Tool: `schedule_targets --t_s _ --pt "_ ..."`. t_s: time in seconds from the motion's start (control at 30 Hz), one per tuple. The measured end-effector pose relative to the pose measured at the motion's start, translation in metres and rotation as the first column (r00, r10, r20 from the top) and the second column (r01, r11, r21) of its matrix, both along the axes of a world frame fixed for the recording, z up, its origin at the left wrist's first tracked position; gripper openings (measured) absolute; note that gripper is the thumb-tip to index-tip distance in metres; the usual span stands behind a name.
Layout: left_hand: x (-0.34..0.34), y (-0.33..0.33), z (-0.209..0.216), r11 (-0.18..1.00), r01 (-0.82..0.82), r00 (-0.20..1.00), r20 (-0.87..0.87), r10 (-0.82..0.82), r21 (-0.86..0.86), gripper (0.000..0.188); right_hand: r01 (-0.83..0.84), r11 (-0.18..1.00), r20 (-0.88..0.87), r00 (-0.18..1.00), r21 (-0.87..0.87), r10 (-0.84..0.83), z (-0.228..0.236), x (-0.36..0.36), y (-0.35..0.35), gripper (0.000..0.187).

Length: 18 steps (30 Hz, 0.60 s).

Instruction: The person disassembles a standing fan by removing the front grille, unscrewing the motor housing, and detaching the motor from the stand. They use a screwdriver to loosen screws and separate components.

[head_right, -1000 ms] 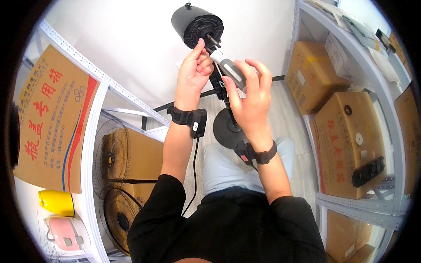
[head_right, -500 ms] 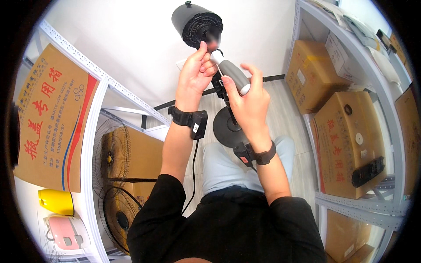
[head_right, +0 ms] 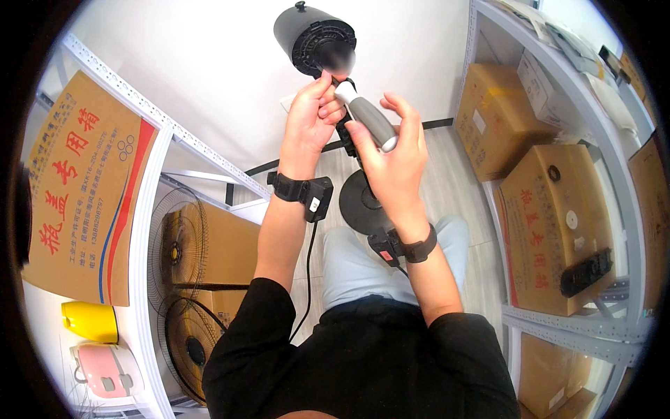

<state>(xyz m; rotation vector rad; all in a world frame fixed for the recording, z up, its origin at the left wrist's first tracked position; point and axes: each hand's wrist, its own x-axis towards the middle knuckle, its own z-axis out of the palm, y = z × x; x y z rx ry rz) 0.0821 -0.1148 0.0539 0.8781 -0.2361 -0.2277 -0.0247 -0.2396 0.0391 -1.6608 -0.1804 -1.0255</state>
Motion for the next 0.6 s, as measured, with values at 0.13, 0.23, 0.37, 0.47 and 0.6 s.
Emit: schedule_targets --t_s 0.13,0.23,0.37,0.47,0.6 --pt "-0.004 -0.003 0.002 0.980 -0.127 0.991 0.049 0.121 0.153 0.033 0.084 0.987 0.031 0.996 -0.139 -0.080 -0.007 0.005 -0.002 0.042" --pt "-0.003 -0.005 0.002 0.934 -0.242 0.966 0.151 0.209 0.262 0.031 0.177 0.946 0.219 0.968 -0.270 -0.119 -0.008 0.009 -0.003 0.042" --pt "-0.002 0.001 0.003 0.970 -0.161 0.978 0.162 0.133 0.181 0.031 0.202 0.943 0.241 0.961 -0.264 -0.138 -0.006 0.009 -0.004 0.044" --pt "-0.002 0.001 0.002 0.995 -0.037 0.993 0.112 0.027 0.088 0.033 0.206 0.969 0.238 0.956 -0.139 -0.169 -0.008 0.015 -0.003 0.043" --pt "-0.001 0.006 0.000 0.999 0.037 0.997 0.063 -0.037 0.006 0.034 -0.028 0.997 -0.092 0.995 0.073 0.035 -0.001 0.003 0.001 0.039"
